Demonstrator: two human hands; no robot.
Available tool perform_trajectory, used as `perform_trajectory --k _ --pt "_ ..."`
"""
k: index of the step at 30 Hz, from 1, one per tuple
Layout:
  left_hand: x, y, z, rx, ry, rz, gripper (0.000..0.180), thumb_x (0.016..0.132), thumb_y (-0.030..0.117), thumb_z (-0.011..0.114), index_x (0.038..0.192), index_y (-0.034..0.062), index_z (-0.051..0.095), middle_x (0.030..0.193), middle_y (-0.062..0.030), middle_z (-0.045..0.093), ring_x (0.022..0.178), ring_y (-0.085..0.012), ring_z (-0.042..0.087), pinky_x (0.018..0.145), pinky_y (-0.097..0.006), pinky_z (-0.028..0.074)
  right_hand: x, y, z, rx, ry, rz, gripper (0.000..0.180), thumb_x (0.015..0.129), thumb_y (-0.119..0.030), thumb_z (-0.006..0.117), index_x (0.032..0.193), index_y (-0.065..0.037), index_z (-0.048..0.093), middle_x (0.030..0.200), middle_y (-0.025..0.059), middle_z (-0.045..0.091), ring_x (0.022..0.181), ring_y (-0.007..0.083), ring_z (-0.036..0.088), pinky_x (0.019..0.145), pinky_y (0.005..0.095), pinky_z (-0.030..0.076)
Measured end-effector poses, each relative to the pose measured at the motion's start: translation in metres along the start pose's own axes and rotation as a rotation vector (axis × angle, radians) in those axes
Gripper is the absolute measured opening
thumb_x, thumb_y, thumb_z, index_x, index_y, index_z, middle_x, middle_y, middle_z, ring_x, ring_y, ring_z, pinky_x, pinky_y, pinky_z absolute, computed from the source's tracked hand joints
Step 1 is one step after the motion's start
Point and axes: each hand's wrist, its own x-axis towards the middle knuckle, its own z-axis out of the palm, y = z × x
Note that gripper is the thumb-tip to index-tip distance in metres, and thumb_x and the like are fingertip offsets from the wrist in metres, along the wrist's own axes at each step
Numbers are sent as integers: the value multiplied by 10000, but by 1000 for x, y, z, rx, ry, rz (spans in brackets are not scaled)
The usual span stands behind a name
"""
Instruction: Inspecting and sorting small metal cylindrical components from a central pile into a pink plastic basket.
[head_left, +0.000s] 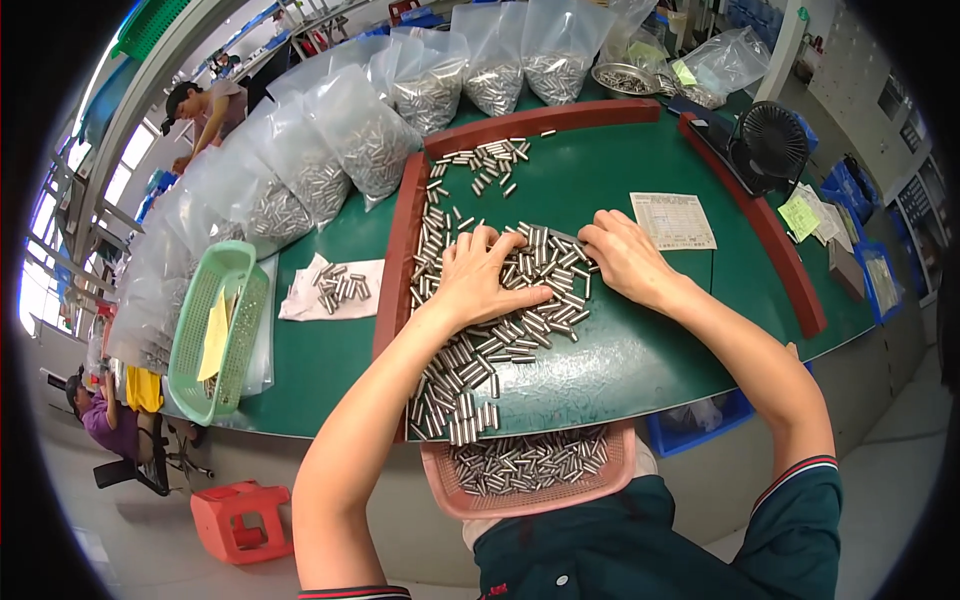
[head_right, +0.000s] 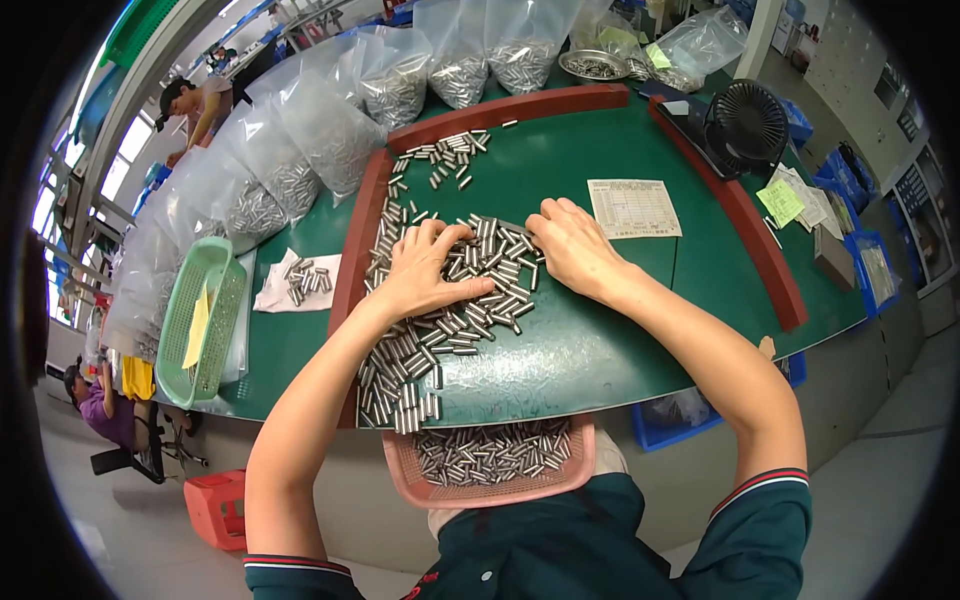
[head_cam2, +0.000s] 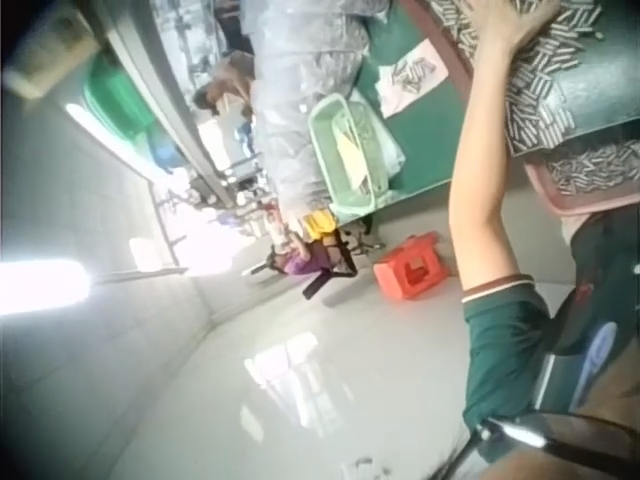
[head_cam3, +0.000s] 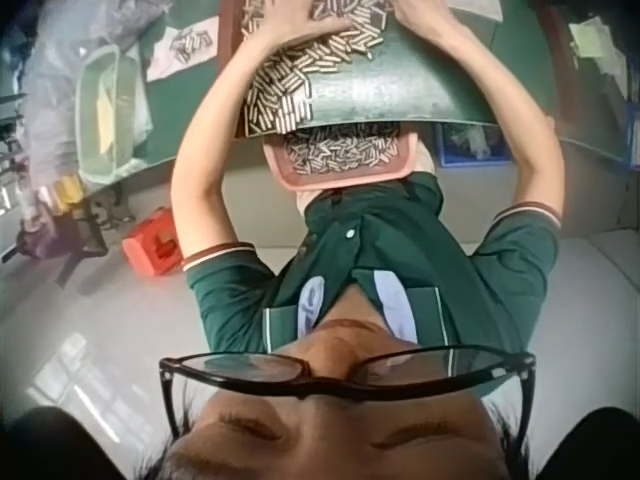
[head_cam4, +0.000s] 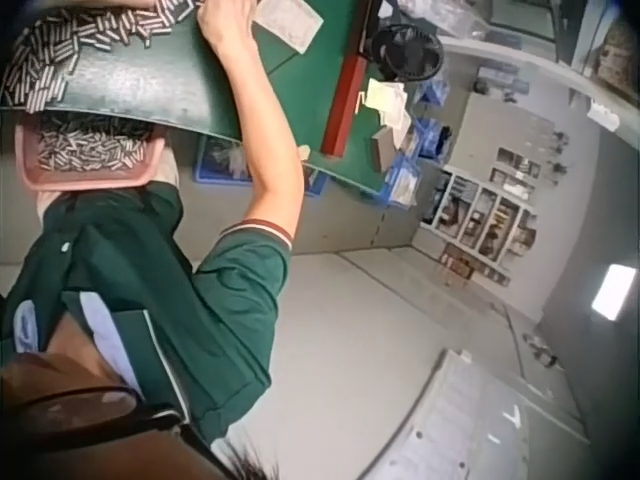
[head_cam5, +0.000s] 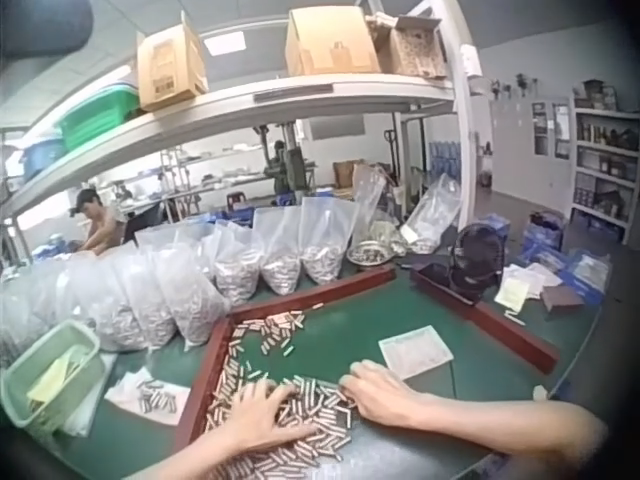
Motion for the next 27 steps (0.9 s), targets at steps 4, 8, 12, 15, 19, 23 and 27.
perform_trajectory --k 4,8,12,15,19,23,27 --pt "-24 15 2 -29 22 -7 812 642 691 695 1231 152 547 1141 -123 480 1124 -296 409 974 -439 278 -21 -15 -3 -17 4 -5 132 831 -33 584 949 17 614 870 143 531 884 325 521 785 423 436" --pt "-42 24 5 -39 89 -10 789 641 644 722 1224 141 548 1138 -129 476 1118 -302 416 957 -440 285 -36 -29 -6 -32 9 -16 133 831 -36 589 949 19 616 862 137 532 869 320 523 774 420 439" --pt "-66 37 11 -69 149 -19 736 656 602 734 1203 144 553 1126 -123 474 1107 -291 416 961 -431 285 -50 -42 -8 4 -3 -6 89 825 -51 581 882 16 598 863 148 524 871 321 516 789 426 438" --pt "-80 43 10 -86 194 4 695 666 563 749 1189 148 555 1127 -130 477 1113 -293 413 988 -438 268 -59 -52 -8 14 7 -13 104 821 -56 589 897 14 605 861 142 523 862 316 517 781 424 439" --pt "-95 53 7 -84 167 -36 680 692 522 758 1206 129 548 1170 -139 454 1147 -308 409 1019 -434 286 -74 -61 -5 26 60 -46 99 809 -42 596 890 14 602 848 136 516 843 316 515 765 426 438" --pt "-111 60 5 -92 155 -58 673 687 498 770 1205 129 547 1176 -144 451 1155 -308 410 1019 -427 292 -84 -73 -7 35 29 -55 86 798 -28 592 876 9 597 831 132 505 821 310 510 753 420 439" --pt "-127 69 5 -103 169 -62 665 681 478 774 1195 119 553 1158 -134 456 1137 -300 422 1009 -425 293 -94 -83 -12 46 15 -59 61 798 -17 582 855 2 589 821 129 499 814 308 508 739 411 440"
